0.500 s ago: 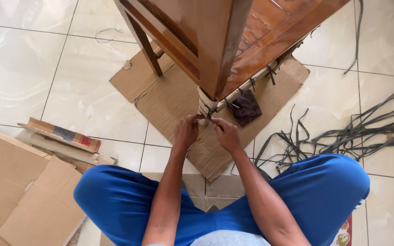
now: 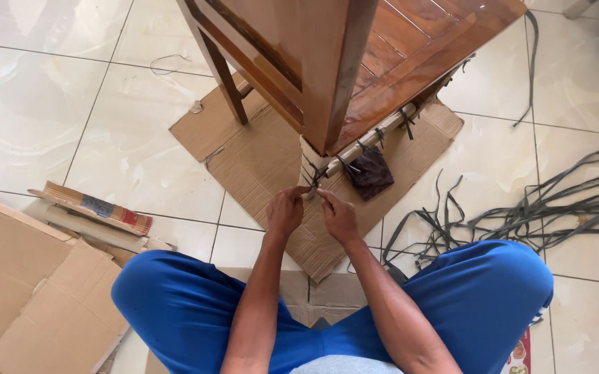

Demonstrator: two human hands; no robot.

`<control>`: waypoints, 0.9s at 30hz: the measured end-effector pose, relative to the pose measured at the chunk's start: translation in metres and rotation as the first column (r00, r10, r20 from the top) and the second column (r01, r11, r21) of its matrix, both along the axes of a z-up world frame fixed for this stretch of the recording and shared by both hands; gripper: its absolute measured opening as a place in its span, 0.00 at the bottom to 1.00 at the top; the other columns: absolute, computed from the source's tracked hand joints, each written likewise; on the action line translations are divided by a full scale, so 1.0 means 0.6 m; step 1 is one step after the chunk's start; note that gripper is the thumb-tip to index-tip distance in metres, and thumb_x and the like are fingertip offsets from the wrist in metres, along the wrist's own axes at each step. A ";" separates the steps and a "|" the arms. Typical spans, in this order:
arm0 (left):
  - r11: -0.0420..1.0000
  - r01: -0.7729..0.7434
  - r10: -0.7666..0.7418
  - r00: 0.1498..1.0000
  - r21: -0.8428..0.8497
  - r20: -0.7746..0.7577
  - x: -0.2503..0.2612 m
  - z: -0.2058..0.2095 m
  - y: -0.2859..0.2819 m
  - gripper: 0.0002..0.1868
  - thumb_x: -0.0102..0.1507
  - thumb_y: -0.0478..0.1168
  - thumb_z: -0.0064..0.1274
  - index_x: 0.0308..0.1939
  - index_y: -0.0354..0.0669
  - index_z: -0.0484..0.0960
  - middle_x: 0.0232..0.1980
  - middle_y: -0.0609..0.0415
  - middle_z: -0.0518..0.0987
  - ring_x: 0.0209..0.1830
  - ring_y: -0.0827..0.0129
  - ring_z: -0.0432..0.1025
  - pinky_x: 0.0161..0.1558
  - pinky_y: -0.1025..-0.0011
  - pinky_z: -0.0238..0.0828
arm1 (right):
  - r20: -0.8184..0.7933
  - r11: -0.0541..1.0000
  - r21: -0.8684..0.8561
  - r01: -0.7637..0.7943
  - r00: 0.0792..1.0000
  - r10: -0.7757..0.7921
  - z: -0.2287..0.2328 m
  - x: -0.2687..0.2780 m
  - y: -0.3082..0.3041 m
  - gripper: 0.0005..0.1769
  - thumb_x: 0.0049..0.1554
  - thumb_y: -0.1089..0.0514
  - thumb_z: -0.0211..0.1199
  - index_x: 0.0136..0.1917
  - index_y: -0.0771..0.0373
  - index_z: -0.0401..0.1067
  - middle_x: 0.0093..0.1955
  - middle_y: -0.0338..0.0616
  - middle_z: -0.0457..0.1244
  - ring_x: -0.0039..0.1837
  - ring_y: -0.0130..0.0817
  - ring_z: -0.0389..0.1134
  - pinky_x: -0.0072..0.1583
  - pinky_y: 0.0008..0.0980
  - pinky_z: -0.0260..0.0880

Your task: Wrapping wooden chair legs with protective cardboard and tying them with plastic straps.

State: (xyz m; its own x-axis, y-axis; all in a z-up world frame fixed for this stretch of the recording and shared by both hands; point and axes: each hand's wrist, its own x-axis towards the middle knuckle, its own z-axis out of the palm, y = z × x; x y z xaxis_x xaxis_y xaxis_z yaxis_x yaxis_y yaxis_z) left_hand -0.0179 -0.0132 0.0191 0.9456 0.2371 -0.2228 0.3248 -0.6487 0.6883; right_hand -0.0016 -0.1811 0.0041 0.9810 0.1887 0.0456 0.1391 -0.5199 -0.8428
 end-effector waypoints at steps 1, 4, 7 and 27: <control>1.000 -0.003 0.003 1.000 -0.002 0.001 0.003 0.001 0.001 0.20 0.66 0.41 0.42 0.52 0.73 0.86 0.48 0.55 0.85 0.55 0.49 0.77 0.54 0.49 0.76 | 0.001 1.000 -0.002 -0.003 1.000 0.003 0.003 0.002 -0.001 0.19 0.61 0.59 0.58 0.61 0.42 0.80 0.48 0.44 0.74 0.53 0.50 0.74 0.58 0.50 0.73; 1.000 0.004 -0.004 1.000 0.021 -0.010 0.007 0.006 0.005 0.20 0.66 0.41 0.41 0.50 0.76 0.86 0.49 0.56 0.85 0.55 0.50 0.77 0.56 0.50 0.76 | 0.029 1.000 -0.008 -0.022 0.999 0.022 0.004 0.008 -0.004 0.18 0.61 0.58 0.58 0.60 0.42 0.80 0.50 0.44 0.73 0.53 0.51 0.73 0.56 0.50 0.73; 0.998 -0.040 0.040 0.999 0.041 0.005 0.018 0.007 0.013 0.18 0.67 0.42 0.43 0.48 0.73 0.87 0.47 0.54 0.85 0.53 0.50 0.78 0.55 0.50 0.77 | 0.060 1.000 -0.012 -0.028 0.998 0.029 -0.004 0.015 -0.010 0.18 0.59 0.61 0.60 0.59 0.43 0.80 0.50 0.43 0.74 0.53 0.49 0.74 0.55 0.48 0.73; 0.524 -0.169 0.270 0.963 -0.835 -0.025 -0.007 -0.157 -0.029 0.14 0.57 0.34 0.68 0.47 0.35 0.88 0.47 0.40 0.85 0.42 0.66 0.75 0.47 0.66 0.73 | -0.240 0.963 0.249 0.100 0.970 -0.039 -0.125 -0.003 0.018 0.08 0.62 0.62 0.61 0.51 0.56 0.80 0.37 0.47 0.72 0.41 0.33 0.74 0.47 0.37 0.75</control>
